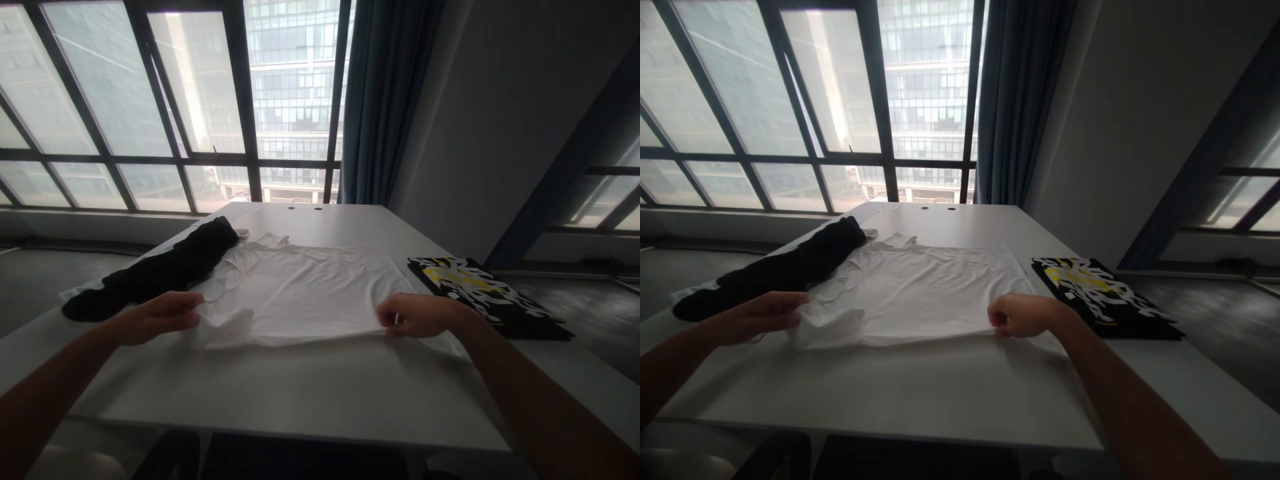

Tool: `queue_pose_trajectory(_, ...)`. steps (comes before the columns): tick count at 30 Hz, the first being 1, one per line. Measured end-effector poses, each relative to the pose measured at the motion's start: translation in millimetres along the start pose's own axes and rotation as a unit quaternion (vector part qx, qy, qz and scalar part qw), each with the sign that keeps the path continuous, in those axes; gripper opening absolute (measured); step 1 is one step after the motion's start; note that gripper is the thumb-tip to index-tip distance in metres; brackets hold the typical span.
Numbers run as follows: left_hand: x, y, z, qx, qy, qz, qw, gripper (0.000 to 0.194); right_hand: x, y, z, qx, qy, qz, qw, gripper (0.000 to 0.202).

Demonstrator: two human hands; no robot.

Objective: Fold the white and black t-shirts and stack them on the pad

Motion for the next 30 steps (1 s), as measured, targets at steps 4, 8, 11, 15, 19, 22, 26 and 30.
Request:
queue_pose_trajectory(4, -18.1, -14.6, 22.6, -0.027, 0.0, -0.143, 0.989, 0.044, -16.0, -8.1, -4.6, -0.061, -0.014, 0.048, 0.997, 0.015)
queue_pose_trajectory(8, -18.8, -10.9, 78.2, -0.049, -0.086, -0.13, 0.987, 0.047, -24.7, -15.2, 26.6, -0.01, -0.184, 0.05, 0.982, 0.031)
queue_pose_trajectory(11, -4.0, 12.6, 112.6, -0.067, -0.183, -0.059, 0.979, 0.058, -20.1, -31.0, 48.5, 0.098, -0.286, 0.033, 0.952, 0.039)
queue_pose_trajectory(15, 14.3, 45.5, 121.2, -0.071, -0.163, -0.011, 0.984, 0.078, -7.4, -58.6, 45.9, 0.103, -0.176, 0.084, 0.975, 0.056)
queue_pose_trajectory(19, 13.3, 56.5, 106.2, -0.074, -0.068, 0.009, 0.995, 0.093, -5.7, -61.8, 21.8, 0.109, -0.121, 0.063, 0.985, 0.063)
queue_pose_trajectory(22, 5.1, 58.8, 96.8, -0.117, -0.007, 0.098, 0.988, 0.099, -5.3, -45.9, 12.4, 0.139, -0.07, 0.018, 0.988, 0.056)
queue_pose_trajectory(26, 0.1, 54.2, 86.5, -0.156, 0.075, 0.161, 0.972, 0.092, 2.4, -26.9, 14.2, 0.173, -0.035, -0.055, 0.983, 0.036)
queue_pose_trajectory(30, -1.1, 36.8, 78.4, -0.171, 0.105, 0.131, 0.971, 0.086, 2.9, -28.2, 14.5, 0.187, -0.027, -0.06, 0.98, 0.026)
Point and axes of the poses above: each hand's wrist, its own z-axis towards the middle knuckle, its own x-axis out of the palm, y = z × x, the point moved 1 cm from there along z, towards the middle knuckle, and after that the axes turned 5 degrees about x, right-handed, at the moved point
